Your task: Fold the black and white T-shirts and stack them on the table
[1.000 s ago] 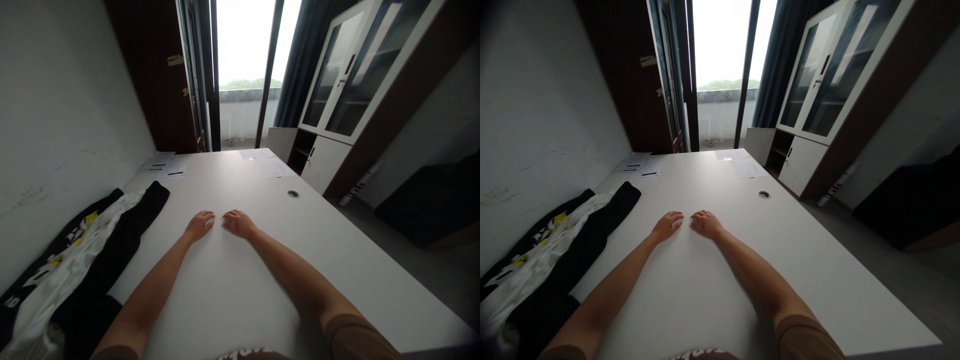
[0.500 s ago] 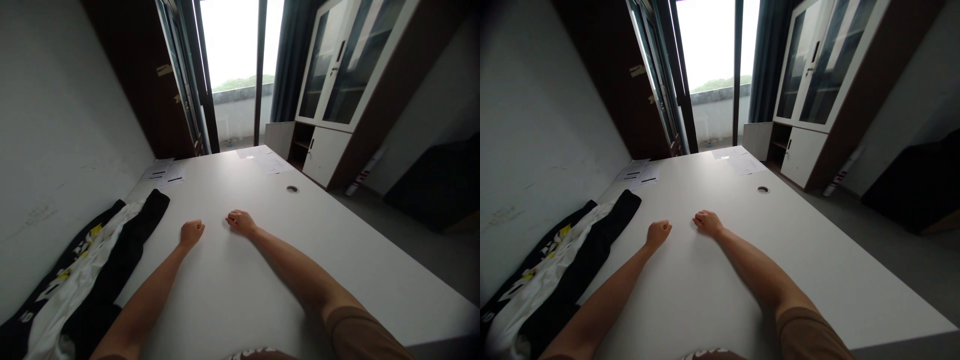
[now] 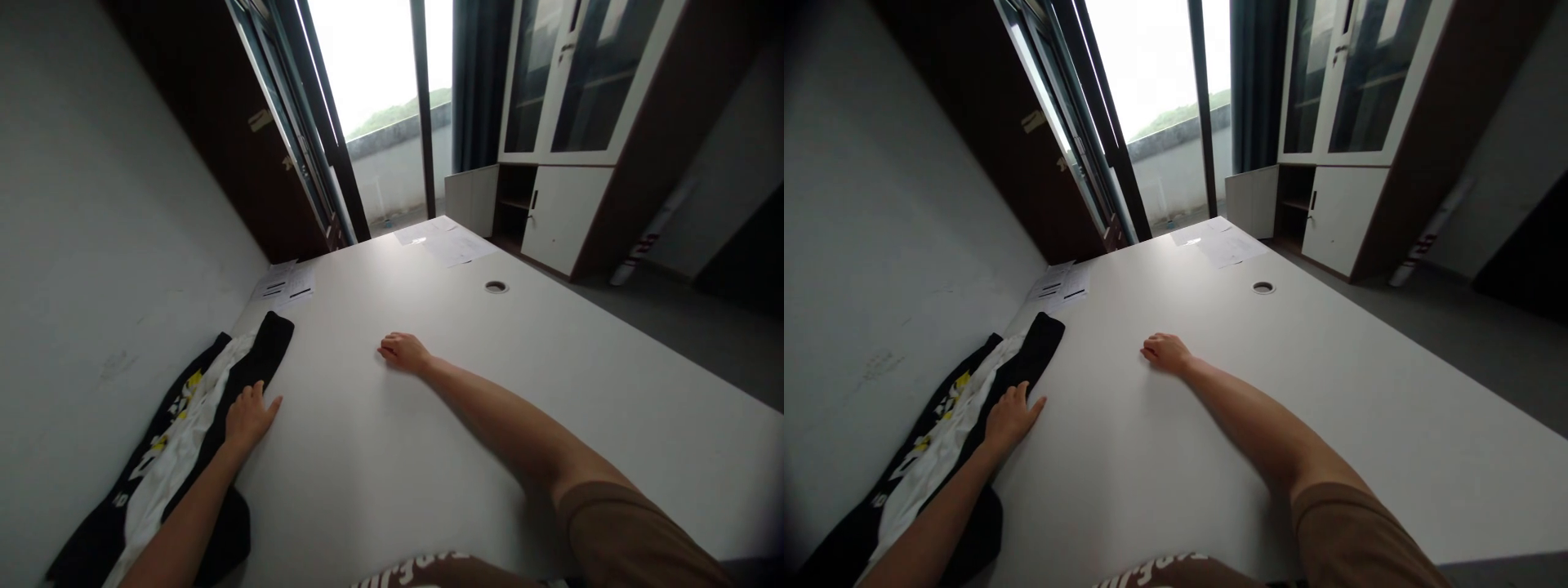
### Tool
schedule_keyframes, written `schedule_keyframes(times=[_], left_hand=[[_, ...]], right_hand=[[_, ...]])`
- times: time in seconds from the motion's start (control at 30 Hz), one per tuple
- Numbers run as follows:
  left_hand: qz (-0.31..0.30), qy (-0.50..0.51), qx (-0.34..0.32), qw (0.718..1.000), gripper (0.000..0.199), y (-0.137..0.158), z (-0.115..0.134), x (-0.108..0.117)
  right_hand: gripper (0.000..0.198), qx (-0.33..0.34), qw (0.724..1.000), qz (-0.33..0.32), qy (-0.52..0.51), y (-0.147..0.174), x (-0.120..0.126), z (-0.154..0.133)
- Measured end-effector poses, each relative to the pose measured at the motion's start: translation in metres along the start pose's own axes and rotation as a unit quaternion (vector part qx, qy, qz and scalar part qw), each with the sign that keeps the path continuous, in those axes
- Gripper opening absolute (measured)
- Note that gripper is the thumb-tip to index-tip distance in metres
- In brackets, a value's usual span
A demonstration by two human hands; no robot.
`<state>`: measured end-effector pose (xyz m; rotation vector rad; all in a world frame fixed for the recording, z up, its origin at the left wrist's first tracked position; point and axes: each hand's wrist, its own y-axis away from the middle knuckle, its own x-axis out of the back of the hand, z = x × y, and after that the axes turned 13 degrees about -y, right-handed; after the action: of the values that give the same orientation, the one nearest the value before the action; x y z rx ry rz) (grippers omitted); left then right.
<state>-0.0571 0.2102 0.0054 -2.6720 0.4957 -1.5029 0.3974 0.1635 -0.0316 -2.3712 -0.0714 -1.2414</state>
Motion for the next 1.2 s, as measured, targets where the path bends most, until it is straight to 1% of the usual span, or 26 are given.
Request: schedule_keyframes(times=[0.03,0.1,0.17,0.23,0.3,0.37,0.43,0.5,0.53,0.6,0.63,0.73,0.83,0.93,1.03,1.13,1.2], left_hand=[[-0.018,-0.004,-0.003,1.0,0.066,0.004,-0.004,-0.004],[-0.074,-0.004,-0.015,0.997,0.056,0.006,-0.011,-0.009],[-0.132,0.002,-0.033,0.991,0.045,0.002,-0.015,-0.01],[-0.171,0.009,-0.042,0.984,0.039,-0.006,-0.018,-0.009],[-0.173,0.013,-0.036,0.984,0.036,-0.014,-0.018,-0.007],[-0.149,0.014,-0.022,0.989,0.035,-0.019,-0.018,-0.006],[-0.133,0.018,-0.003,0.991,0.044,-0.024,-0.02,-0.007],[-0.156,0.024,0.011,0.987,0.053,-0.027,-0.023,-0.01],[-0.174,0.026,0.013,0.984,0.053,-0.029,-0.025,-0.013],[-0.197,0.028,0.004,0.98,0.047,-0.033,-0.029,-0.017],[-0.198,0.03,-0.003,0.98,0.043,-0.035,-0.03,-0.02],[-0.189,0.058,-0.018,0.98,0.033,-0.041,-0.031,-0.023],[-0.166,0.121,-0.033,0.978,0.031,-0.046,-0.027,-0.016],[-0.106,0.191,-0.056,0.974,0.033,-0.052,-0.014,0.004],[-0.051,0.266,-0.114,0.956,0.033,-0.058,0.009,0.033],[-0.018,0.357,-0.178,0.917,0.035,-0.06,0.048,0.063],[-0.013,0.398,-0.208,0.894,0.037,-0.056,0.084,0.08]], right_hand=[[0.031,0.001,1.0,0.0,-0.001,0.0,0.0,0.0],[0.032,0.003,1.0,-0.001,-0.002,0.0,0.001,-0.001],[0.032,0.004,1.0,-0.003,0.0,-0.001,0.001,-0.002],[0.032,0.01,1.0,-0.009,0.006,0.0,0.002,-0.003],[0.032,0.018,1.0,-0.014,0.01,0.0,0.003,-0.005],[0.031,0.021,1.0,-0.018,0.011,0.0,0.004,-0.005],[0.03,0.017,1.0,-0.021,0.011,0.001,0.004,-0.005],[0.03,0.013,1.0,-0.021,0.01,0.002,0.004,-0.005],[0.03,0.012,1.0,-0.02,0.009,0.002,0.004,-0.005],[0.03,0.012,1.0,-0.017,0.009,0.002,0.003,-0.005],[0.031,0.013,1.0,-0.016,0.009,0.002,0.003,-0.005],[0.03,0.023,0.999,-0.02,0.014,0.001,0.004,-0.007],[0.029,0.032,0.999,-0.034,0.015,0.001,0.005,-0.009],[0.029,0.041,0.998,-0.044,0.015,0.0,0.006,-0.011],[0.029,0.045,0.998,-0.044,0.017,-0.001,0.004,-0.011],[0.029,0.047,0.998,-0.044,0.018,-0.001,0.004,-0.011],[0.03,0.052,0.998,-0.034,0.011,0.0,0.005,-0.012]])
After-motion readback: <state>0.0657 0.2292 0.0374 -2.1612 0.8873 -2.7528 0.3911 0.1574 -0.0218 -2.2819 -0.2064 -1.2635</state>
